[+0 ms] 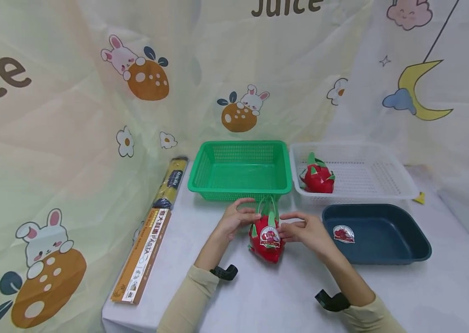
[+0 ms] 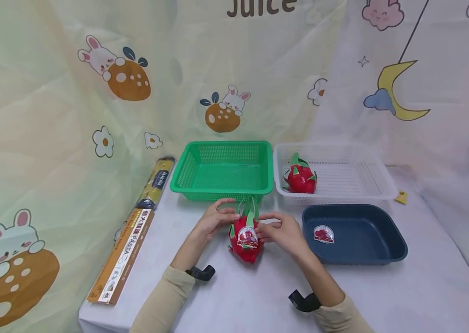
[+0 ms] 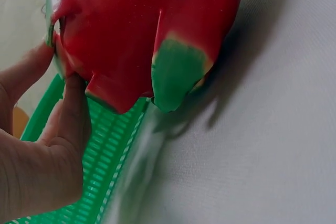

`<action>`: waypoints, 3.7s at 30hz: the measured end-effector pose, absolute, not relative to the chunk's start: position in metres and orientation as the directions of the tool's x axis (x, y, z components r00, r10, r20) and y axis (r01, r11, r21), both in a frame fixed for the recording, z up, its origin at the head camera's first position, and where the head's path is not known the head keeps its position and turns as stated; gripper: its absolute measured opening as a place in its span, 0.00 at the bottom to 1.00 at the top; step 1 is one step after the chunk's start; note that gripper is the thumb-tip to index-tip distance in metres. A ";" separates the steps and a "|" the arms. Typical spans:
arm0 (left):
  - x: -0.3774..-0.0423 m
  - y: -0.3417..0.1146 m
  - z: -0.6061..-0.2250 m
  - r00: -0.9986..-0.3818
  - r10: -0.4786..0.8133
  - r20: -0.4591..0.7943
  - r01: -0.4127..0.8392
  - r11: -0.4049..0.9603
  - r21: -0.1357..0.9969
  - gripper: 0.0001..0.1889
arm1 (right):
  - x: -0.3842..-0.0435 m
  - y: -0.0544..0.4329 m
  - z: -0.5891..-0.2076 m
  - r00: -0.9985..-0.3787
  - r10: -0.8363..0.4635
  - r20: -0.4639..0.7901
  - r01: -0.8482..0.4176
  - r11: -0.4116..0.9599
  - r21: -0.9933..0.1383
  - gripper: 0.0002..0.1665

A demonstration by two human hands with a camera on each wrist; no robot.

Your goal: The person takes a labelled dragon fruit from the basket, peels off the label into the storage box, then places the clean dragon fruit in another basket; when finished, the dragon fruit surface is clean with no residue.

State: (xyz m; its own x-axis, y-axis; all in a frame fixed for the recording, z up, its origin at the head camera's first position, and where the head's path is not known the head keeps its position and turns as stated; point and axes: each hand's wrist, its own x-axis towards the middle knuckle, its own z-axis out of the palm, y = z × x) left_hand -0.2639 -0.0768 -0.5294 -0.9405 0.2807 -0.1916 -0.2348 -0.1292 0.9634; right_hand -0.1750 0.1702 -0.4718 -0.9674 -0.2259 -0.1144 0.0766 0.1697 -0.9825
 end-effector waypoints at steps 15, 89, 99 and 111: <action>-0.263 -0.076 -0.531 -0.926 0.314 -0.207 -0.253 -0.112 0.961 0.26 | -0.168 0.167 -0.476 -0.985 -0.141 -0.094 0.047 0.308 -0.950 0.28; -0.269 -0.080 -0.534 -0.922 0.338 -0.187 -0.238 -0.117 0.964 0.24 | -0.189 0.186 -0.483 -0.921 -0.275 -0.276 0.314 -0.104 -0.944 0.26; -0.269 -0.076 -0.536 -0.930 0.307 -0.203 -0.244 -0.100 0.965 0.25 | -0.189 0.213 -0.456 -0.972 -0.188 -0.145 0.154 -0.036 -0.987 0.25; -0.269 -0.077 -0.538 -0.938 0.280 -0.205 -0.232 -0.065 0.971 0.25 | -0.180 0.250 -0.446 -0.977 -0.160 -0.141 0.112 0.179 -0.978 0.29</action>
